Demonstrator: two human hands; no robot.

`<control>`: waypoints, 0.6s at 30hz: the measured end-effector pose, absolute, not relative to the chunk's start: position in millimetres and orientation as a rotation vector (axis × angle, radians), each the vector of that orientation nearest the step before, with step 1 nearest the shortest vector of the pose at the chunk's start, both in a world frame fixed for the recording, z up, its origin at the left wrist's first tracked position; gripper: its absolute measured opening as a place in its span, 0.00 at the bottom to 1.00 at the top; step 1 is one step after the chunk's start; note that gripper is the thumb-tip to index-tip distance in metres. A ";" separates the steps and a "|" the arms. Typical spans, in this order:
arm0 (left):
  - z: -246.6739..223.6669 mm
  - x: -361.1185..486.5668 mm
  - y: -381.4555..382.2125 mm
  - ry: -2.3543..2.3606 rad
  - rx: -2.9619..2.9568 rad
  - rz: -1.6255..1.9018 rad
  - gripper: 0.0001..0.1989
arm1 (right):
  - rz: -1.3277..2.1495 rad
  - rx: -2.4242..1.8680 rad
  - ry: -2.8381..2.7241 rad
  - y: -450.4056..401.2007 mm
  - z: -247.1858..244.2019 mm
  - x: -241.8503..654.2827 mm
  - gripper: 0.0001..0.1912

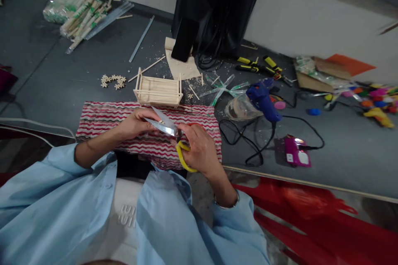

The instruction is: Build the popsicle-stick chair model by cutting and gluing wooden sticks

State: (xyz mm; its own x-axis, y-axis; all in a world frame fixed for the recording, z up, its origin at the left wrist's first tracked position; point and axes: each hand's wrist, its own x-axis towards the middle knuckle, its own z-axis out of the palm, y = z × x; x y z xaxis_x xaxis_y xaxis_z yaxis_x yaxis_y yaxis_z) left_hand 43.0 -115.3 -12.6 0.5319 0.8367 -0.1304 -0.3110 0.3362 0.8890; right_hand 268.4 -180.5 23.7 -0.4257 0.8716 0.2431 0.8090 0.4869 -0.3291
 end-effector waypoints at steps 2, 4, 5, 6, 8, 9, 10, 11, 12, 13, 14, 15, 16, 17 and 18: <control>-11.6 43.1 -115.4 0.671 0.929 0.819 0.19 | 0.228 -1.400 -2.365 -180.0 25.2 268.4 0.18; -11.5 42.7 -115.8 0.667 0.901 0.807 0.19 | 0.228 -1.392 -2.372 -179.4 26.4 268.3 0.18; -11.9 42.4 -116.0 0.660 0.888 0.800 0.19 | 0.223 -1.389 -2.374 -179.1 26.7 268.2 0.18; -12.6 41.9 -116.1 0.651 0.881 0.794 0.19 | 0.218 -1.384 -2.376 -178.9 27.0 268.3 0.17; -14.8 40.7 -116.3 0.632 0.889 0.789 0.17 | 0.211 -1.374 -2.381 -178.7 27.3 268.5 0.17; -16.1 40.0 -116.4 0.625 0.904 0.790 0.16 | 0.213 -1.370 -2.383 -178.6 27.3 268.7 0.16; -17.5 39.4 -116.4 0.622 0.924 0.791 0.16 | 0.220 -1.366 -2.385 -178.4 27.4 269.0 0.16; -18.9 38.8 -116.4 0.620 0.941 0.792 0.15 | 0.228 -1.361 -2.388 -178.2 27.5 269.3 0.17; -20.2 38.4 -116.4 0.617 0.953 0.793 0.15 | 0.232 -1.356 -2.391 -178.0 27.6 269.6 0.17; -21.4 38.0 -116.3 0.611 0.960 0.794 0.15 | 0.233 -1.352 -2.396 -177.7 27.6 269.9 0.17; -22.4 37.8 -116.2 0.605 0.964 0.795 0.15 | 0.227 -1.349 -2.402 -177.4 27.7 270.1 0.17; -23.3 37.7 -116.0 0.601 0.965 0.796 0.15 | 0.218 -1.348 -2.408 -177.1 27.7 270.3 0.17; -24.0 37.8 -115.8 0.600 0.965 0.795 0.15 | 0.211 -1.350 -2.413 -177.0 27.7 270.3 0.17; -24.4 38.0 -115.6 0.602 0.964 0.794 0.16 | 0.210 -1.353 -2.415 -177.0 27.6 270.3 0.17; -24.6 38.4 -115.4 0.608 0.962 0.791 0.16 | 0.215 -1.357 -2.416 -177.2 27.5 270.3 0.17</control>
State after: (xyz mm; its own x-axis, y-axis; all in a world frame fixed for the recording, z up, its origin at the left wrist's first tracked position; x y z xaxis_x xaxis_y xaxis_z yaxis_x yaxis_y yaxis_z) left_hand 38.4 -115.4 -24.6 0.5771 0.8095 -0.1081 -0.3124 0.3411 0.8866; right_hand 270.3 -177.2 27.5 -0.4738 0.8486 0.2355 0.7937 0.5273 -0.3033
